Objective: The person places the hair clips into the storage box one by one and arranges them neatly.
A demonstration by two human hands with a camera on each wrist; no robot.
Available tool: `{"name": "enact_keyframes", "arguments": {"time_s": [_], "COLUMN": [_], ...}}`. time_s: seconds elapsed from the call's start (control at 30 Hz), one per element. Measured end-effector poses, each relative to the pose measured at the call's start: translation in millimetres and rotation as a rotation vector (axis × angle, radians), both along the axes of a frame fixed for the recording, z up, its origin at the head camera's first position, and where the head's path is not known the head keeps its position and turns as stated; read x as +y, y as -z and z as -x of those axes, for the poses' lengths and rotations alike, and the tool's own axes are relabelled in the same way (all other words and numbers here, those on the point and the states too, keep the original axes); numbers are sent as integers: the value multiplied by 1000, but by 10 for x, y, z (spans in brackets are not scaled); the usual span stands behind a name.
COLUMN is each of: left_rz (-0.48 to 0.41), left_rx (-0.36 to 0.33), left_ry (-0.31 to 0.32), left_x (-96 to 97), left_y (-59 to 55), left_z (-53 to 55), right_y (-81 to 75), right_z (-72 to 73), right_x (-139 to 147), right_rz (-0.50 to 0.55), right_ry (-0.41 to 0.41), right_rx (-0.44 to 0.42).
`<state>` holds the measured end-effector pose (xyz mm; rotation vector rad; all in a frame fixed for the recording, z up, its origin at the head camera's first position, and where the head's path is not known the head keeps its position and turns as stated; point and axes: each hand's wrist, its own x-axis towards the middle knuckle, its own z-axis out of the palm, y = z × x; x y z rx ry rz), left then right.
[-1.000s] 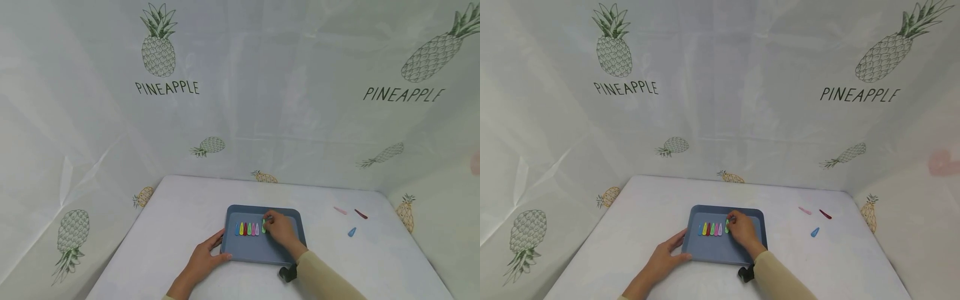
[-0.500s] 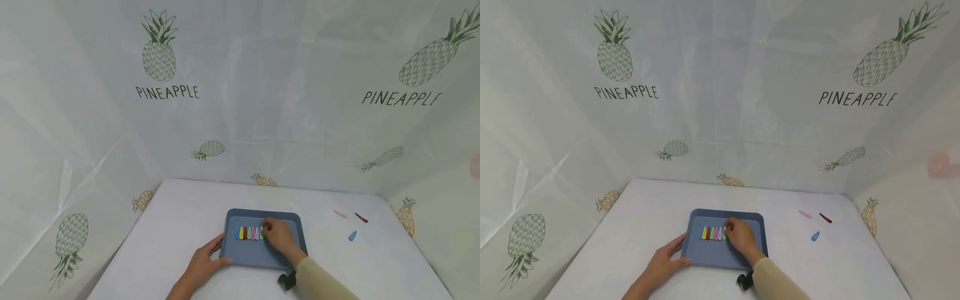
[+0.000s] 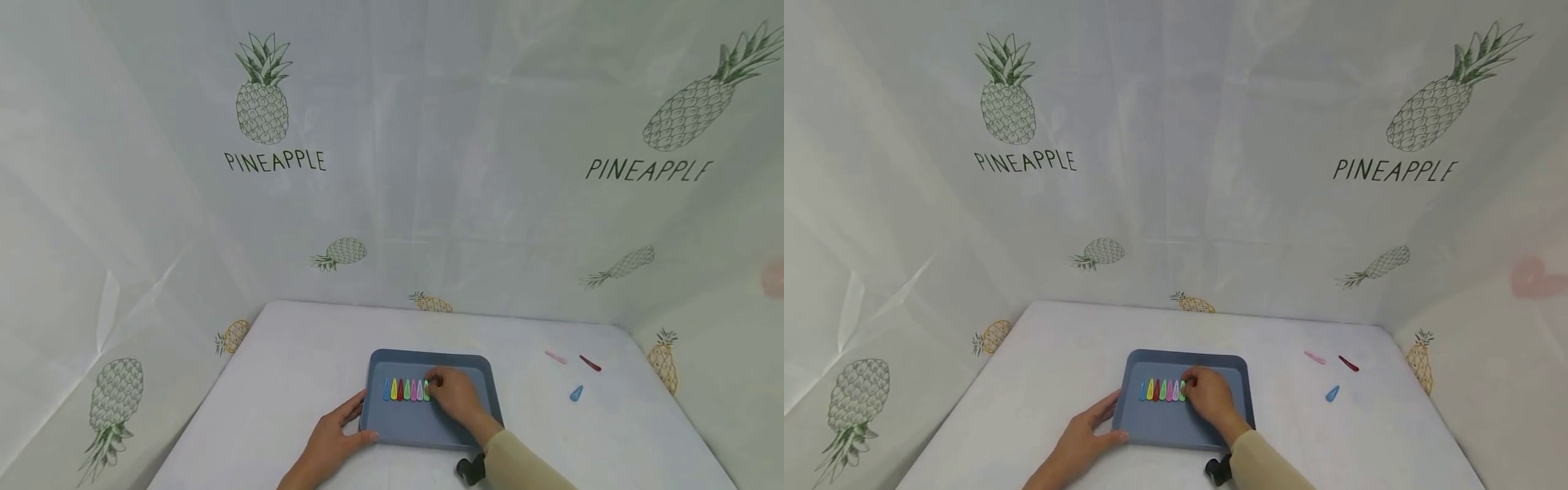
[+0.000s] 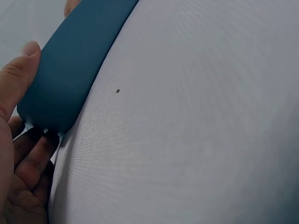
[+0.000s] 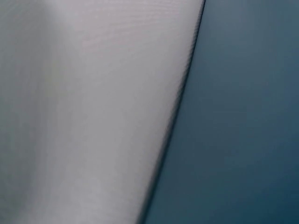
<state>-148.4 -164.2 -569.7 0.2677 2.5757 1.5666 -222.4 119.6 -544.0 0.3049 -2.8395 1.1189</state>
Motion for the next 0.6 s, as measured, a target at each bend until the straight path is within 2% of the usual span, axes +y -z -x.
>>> {"name": "enact_keyframes", "arguments": {"time_s": [0.6], "left_rz": [1], "left_rx": [5], "left_ry": [6], "left_x": [0], "left_y": [-19], "left_z": [-14], "right_y": [45], "right_z": [-2], "right_x": [13], "right_rz": [19], "right_ry": [9], "right_rx": [-20]}}
